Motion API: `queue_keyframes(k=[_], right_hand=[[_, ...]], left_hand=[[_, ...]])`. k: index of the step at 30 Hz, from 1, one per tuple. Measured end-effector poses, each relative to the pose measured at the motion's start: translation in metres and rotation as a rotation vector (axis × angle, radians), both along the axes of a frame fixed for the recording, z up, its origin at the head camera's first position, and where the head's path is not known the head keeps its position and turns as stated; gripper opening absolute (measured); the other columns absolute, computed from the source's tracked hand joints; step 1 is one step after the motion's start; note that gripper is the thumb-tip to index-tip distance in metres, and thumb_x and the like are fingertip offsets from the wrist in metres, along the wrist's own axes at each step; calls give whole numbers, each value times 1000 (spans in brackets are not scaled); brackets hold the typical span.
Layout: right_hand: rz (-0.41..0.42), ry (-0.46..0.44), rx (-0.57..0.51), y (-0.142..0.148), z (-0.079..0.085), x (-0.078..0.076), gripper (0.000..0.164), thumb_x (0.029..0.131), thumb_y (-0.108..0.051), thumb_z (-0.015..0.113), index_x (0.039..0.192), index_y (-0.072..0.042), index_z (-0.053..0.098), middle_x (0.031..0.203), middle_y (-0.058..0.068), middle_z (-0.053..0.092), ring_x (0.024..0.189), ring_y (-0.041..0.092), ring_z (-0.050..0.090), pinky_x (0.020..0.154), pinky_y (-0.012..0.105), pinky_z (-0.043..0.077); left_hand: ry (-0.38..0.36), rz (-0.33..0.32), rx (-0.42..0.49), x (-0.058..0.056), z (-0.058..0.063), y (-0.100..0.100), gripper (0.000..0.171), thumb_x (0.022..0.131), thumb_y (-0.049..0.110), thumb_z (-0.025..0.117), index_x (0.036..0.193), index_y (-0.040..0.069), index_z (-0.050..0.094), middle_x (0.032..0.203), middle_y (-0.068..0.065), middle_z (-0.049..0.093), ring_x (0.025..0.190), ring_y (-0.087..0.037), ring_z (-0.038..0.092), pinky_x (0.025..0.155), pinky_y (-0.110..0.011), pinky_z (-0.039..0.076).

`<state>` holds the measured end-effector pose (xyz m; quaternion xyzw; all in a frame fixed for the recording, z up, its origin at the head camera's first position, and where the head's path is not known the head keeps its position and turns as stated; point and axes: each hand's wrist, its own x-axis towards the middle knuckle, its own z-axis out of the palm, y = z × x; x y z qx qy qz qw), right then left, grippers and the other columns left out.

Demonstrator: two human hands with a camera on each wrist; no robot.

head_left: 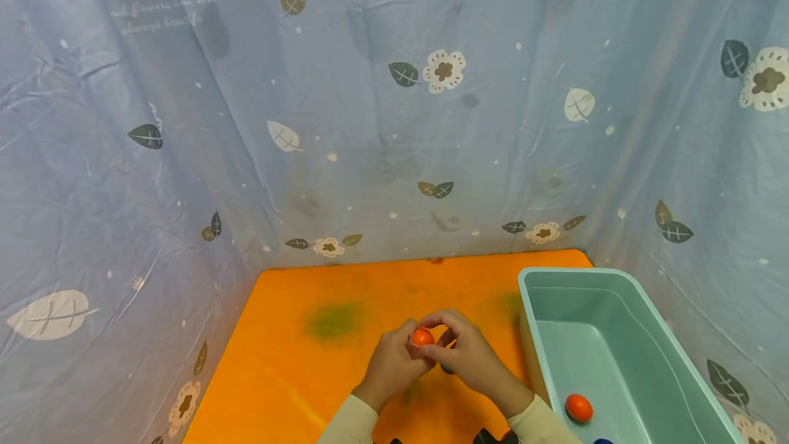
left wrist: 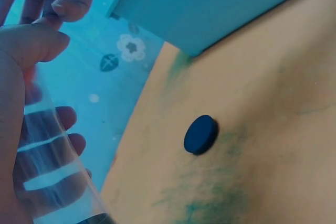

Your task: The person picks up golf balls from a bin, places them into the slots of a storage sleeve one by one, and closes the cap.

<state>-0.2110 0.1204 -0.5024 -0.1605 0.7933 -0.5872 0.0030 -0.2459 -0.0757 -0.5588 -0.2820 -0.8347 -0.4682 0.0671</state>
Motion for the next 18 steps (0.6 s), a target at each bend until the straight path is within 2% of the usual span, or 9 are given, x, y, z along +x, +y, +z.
queue_keyframes(k=[3, 7, 13, 16, 18], right_hand=[[0, -14, 4, 0, -1, 1, 31, 99, -12, 83, 127, -12, 72, 129, 10, 62, 85, 26, 62, 63, 32, 55], [5, -22, 3, 1, -2, 2, 31, 99, -8, 80, 129, -12, 71, 131, 12, 61, 85, 26, 62, 63, 32, 55], [9, -33, -8, 1, -2, 2, 33, 99, -7, 79, 130, -11, 71, 133, 13, 61, 85, 25, 62, 64, 32, 55], [8, -38, -16, 2, 1, 2, 34, 99, -8, 80, 131, -10, 70, 134, 13, 61, 86, 26, 62, 63, 33, 55], [5, -43, -22, 3, 3, 2, 34, 100, -9, 81, 132, -10, 70, 134, 13, 61, 87, 26, 63, 62, 33, 55]], left_hand=[[-8, -5, 1, 0, -1, 0, 22, 92, 16, 85, 105, 17, 67, 84, 11, 63, 60, -2, 52, 57, -24, 49], [-35, -6, 5, 0, -3, 0, 20, 93, 17, 85, 105, 15, 68, 89, 10, 65, 64, -4, 59, 61, -27, 55], [-35, -5, -5, 0, -4, 1, 21, 93, 16, 85, 104, 13, 68, 84, 11, 62, 61, -4, 54, 58, -26, 52], [-31, -11, 0, 0, -4, 1, 22, 93, 14, 85, 104, 15, 66, 83, 11, 60, 60, -4, 53, 58, -25, 50], [-37, -13, 4, 0, -4, 1, 24, 93, 13, 85, 103, 18, 64, 83, 10, 59, 62, -4, 56, 59, -25, 51]])
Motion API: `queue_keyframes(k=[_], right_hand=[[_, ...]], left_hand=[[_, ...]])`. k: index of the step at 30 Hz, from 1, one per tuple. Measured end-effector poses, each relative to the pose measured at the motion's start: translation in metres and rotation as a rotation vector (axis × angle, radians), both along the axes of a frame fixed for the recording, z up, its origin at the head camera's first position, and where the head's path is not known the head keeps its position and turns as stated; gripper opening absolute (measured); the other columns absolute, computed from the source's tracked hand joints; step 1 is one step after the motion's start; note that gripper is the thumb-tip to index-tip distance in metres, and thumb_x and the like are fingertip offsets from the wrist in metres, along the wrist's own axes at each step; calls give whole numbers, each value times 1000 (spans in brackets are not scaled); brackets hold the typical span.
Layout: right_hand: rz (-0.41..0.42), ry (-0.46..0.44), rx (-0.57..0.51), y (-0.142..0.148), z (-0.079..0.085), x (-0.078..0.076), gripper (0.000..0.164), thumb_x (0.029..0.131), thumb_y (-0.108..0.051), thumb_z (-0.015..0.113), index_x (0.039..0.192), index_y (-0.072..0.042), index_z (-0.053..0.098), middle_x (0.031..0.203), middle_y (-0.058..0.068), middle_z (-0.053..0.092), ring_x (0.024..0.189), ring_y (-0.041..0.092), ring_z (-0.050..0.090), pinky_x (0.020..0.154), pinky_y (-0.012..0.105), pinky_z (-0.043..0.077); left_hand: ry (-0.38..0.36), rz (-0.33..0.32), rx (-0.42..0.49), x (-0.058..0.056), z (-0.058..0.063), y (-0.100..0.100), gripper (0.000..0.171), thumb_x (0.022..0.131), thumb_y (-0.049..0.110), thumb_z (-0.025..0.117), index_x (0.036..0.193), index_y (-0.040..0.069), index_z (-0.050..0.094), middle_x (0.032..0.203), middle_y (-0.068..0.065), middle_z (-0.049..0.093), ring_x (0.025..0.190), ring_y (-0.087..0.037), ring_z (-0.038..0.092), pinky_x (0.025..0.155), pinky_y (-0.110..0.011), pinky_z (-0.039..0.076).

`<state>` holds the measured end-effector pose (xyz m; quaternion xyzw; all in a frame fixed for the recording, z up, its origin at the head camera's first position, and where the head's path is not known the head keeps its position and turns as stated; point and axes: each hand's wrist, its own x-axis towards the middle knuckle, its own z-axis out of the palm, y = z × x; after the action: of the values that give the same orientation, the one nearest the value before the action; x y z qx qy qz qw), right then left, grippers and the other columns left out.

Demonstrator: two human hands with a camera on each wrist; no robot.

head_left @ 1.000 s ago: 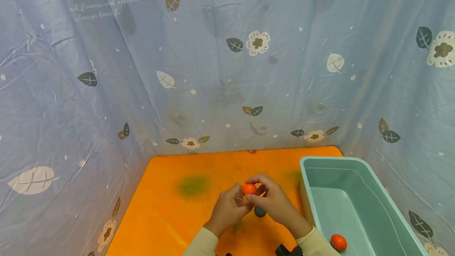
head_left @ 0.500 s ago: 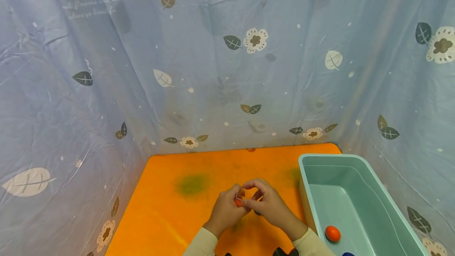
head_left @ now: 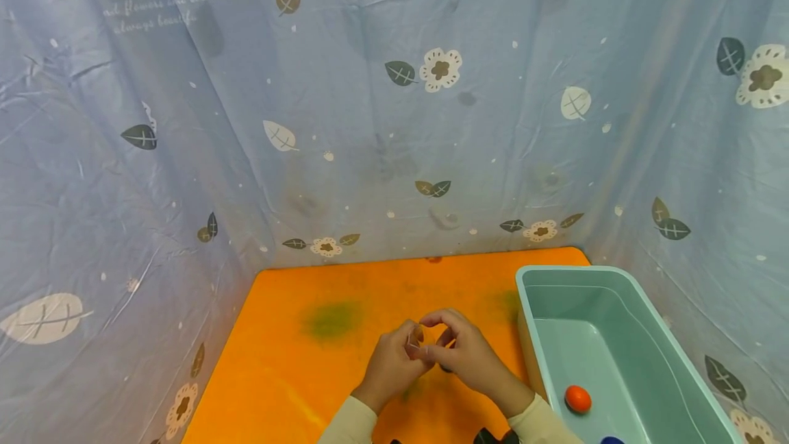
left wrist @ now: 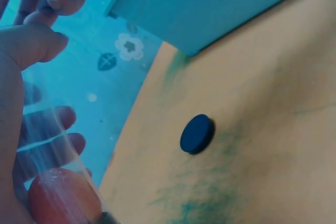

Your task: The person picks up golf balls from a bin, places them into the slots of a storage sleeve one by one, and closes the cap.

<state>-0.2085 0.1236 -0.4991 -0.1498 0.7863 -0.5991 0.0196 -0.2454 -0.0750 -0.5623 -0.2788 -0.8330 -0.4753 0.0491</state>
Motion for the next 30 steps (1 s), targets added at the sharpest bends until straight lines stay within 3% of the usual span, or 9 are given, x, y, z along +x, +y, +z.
queue_keyframes(k=[6, 14, 24, 26, 30], right_hand=[[-29, 22, 1, 5, 13, 0, 36, 100, -10, 81, 134, -12, 68, 132, 10, 63, 90, 28, 64, 63, 36, 58], [-88, 115, -44, 27, 32, -4, 39, 101, -12, 82, 136, -11, 66, 129, 12, 63, 91, 28, 66, 77, 34, 56], [-230, 160, -92, 73, 46, -4, 44, 103, -13, 80, 141, -7, 62, 131, 15, 62, 93, 28, 67, 80, 30, 57], [-253, 164, -85, 85, 47, -6, 44, 104, -13, 79, 143, -5, 60, 133, 17, 62, 91, 27, 66, 78, 30, 56], [-292, 161, -33, 112, 43, -14, 43, 106, -17, 77, 142, -4, 59, 132, 18, 60, 79, 30, 59, 63, 30, 50]], left_hand=[[-90, -25, 44, 2, 0, 0, 27, 96, 21, 87, 101, 17, 62, 82, 9, 61, 81, -6, 74, 68, -28, 59], [-157, -42, 80, 3, 0, 1, 31, 97, 26, 88, 100, 14, 60, 80, 6, 62, 83, -6, 77, 66, -28, 59], [-196, -37, 72, 5, 1, 0, 30, 98, 30, 87, 103, 14, 62, 85, 7, 68, 85, -7, 77, 67, -29, 59], [-192, -33, 71, 6, 1, -1, 29, 98, 30, 86, 104, 13, 63, 87, 8, 70, 84, -7, 77, 67, -30, 58], [-187, -26, 67, 7, 1, -2, 28, 98, 29, 87, 104, 16, 63, 89, 8, 72, 82, -7, 77, 65, -30, 58]])
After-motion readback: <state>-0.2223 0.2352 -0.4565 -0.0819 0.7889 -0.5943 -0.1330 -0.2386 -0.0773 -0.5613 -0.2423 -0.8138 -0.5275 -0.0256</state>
